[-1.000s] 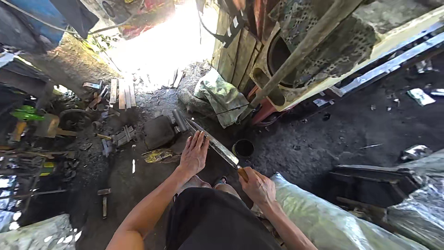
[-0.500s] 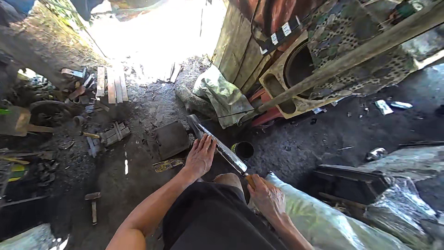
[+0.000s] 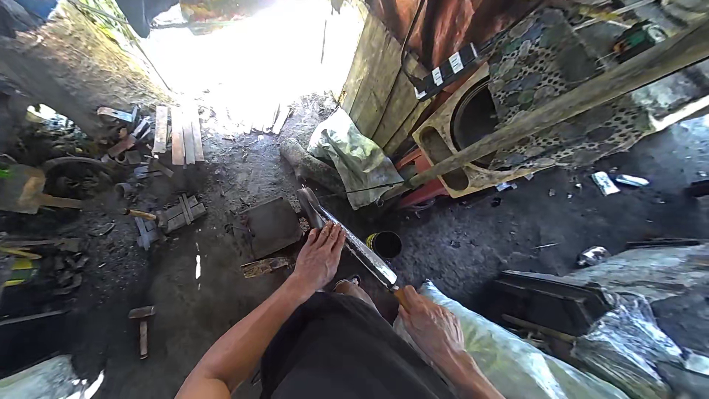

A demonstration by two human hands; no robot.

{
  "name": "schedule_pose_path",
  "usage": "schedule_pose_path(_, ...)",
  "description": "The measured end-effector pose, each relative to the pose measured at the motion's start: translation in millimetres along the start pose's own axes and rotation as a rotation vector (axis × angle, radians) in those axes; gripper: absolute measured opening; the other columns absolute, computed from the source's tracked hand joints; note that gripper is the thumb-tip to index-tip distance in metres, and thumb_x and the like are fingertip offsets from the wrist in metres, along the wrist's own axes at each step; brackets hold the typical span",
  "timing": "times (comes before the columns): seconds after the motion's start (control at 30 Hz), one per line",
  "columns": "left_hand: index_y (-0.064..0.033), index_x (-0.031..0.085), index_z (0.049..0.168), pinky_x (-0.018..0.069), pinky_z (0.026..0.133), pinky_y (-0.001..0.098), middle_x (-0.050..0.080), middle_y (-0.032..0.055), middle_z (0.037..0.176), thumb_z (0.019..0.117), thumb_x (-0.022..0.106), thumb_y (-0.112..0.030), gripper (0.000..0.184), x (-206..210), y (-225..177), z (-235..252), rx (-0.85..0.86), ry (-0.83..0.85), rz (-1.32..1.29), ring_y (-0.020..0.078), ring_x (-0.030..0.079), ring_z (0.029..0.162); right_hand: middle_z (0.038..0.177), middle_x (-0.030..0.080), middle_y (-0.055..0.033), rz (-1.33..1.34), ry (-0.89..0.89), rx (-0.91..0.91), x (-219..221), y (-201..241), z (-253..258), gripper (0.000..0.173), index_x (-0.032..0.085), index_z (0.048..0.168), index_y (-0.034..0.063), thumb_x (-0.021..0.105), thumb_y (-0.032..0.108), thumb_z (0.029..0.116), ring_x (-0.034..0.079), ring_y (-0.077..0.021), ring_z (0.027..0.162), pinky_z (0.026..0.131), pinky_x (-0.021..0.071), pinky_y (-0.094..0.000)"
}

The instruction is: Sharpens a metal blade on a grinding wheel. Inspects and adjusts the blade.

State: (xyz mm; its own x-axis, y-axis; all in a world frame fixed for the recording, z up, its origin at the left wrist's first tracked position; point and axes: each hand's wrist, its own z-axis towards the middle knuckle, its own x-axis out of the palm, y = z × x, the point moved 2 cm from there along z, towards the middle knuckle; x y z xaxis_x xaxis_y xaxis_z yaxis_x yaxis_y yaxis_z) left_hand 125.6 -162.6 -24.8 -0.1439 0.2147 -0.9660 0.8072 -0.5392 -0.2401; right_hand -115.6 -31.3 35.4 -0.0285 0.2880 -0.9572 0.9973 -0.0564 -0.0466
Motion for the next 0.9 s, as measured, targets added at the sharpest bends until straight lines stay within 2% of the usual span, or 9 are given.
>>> schedule_pose_path(0.1,-0.0144,0.039,0.16,0.0244,0.124,0.0552,0.034,0.0059,0.168,0.1017,0.045,-0.012,0.058,-5,27,3,-0.023,0.003,0.038,0.0247,0.027,0.157,0.084,0.073,-0.0122,0.034,0.038,-0.008,3,23,22,0.032,0.069,0.121,0.0135,0.065,0.029,0.0936,0.073,-0.0342,0.07,0.056,0.0569,-0.0531)
schedule_pose_path(0.2,-0.0125,0.039,0.159,0.0246,0.124,0.0552,0.03,0.0081,0.169,0.0999,0.049,-0.012,0.06,-6,62,11,-0.051,-0.012,0.072,0.0255,0.023,0.158,0.089,0.074,-0.0132,0.08,0.152,0.005,6,55,57,0.036,0.064,0.129,0.0139,0.058,0.03,0.0978,0.074,-0.0349,0.08,0.065,0.0579,-0.0536)
schedule_pose_path(0.27,-0.0126,0.037,0.16,0.0237,0.124,0.0539,0.026,0.0087,0.171,0.0992,0.05,-0.013,0.062,-6,74,14,-0.054,-0.007,0.107,0.0254,0.021,0.158,0.089,0.074,-0.0129,0.084,0.189,0.012,6,62,69,0.035,0.063,0.128,0.0142,0.057,0.03,0.0979,0.074,-0.0343,0.083,0.067,0.0577,-0.0536)
schedule_pose_path(0.37,-0.0128,0.041,0.158,0.0249,0.123,0.0543,0.032,0.0094,0.168,0.0999,0.048,-0.014,0.059,-4,67,13,-0.027,-0.03,0.133,0.0269,0.026,0.157,0.085,0.074,-0.012,0.069,0.156,0.007,5,51,63,0.031,0.065,0.122,0.0138,0.059,0.03,0.096,0.075,-0.0342,0.079,0.063,0.0572,-0.0531)
schedule_pose_path(0.53,-0.0132,0.037,0.16,0.0233,0.124,0.0562,0.033,0.0073,0.168,0.1001,0.047,-0.013,0.061,2,29,5,0.002,-0.014,0.042,0.0264,0.025,0.157,0.076,0.071,-0.0106,0.019,0.09,0.018,8,21,30,0.026,0.068,0.113,0.0142,0.062,0.032,0.0942,0.073,-0.033,0.07,0.056,0.0562,-0.0522)
schedule_pose_path(0.67,-0.0143,0.039,0.159,0.0268,0.123,0.0567,0.036,0.0072,0.167,0.1024,0.043,-0.012,0.057,4,8,3,0.021,-0.013,0.011,0.0272,0.029,0.156,0.075,0.072,-0.0107,-0.015,0.079,0.019,7,3,11,0.028,0.068,0.114,0.0135,0.065,0.028,0.0915,0.073,-0.0333,0.068,0.056,0.0564,-0.0518)
schedule_pose_path(0.77,-0.0145,0.041,0.158,0.0271,0.123,0.0564,0.037,0.0067,0.166,0.103,0.042,-0.012,0.055,1,10,3,0.024,-0.01,0.021,0.0266,0.031,0.155,0.074,0.071,-0.01,-0.018,0.072,0.016,7,4,12,0.027,0.068,0.113,0.0145,0.066,0.029,0.0909,0.073,-0.0328,0.068,0.055,0.0559,-0.0509)
schedule_pose_path(0.83,-0.0146,0.04,0.159,0.025,0.124,0.0562,0.035,0.0053,0.167,0.1032,0.043,-0.012,0.056,-2,23,2,0.002,0.001,0.03,0.0253,0.028,0.156,0.074,0.072,-0.0101,0.009,0.067,0.007,11,16,23,0.026,0.069,0.113,0.0147,0.065,0.029,0.0915,0.073,-0.033,0.068,0.055,0.056,-0.0517)
schedule_pose_path(0.9,-0.0149,0.04,0.159,0.0242,0.124,0.056,0.034,0.0042,0.168,0.1029,0.044,-0.012,0.056,-4,42,4,-0.023,-0.004,0.053,0.0244,0.027,0.157,0.08,0.073,-0.0115,0.053,0.113,0.001,14,31,40,0.03,0.067,0.119,0.0143,0.063,0.03,0.0945,0.074,-0.0343,0.073,0.059,0.0569,-0.0532)
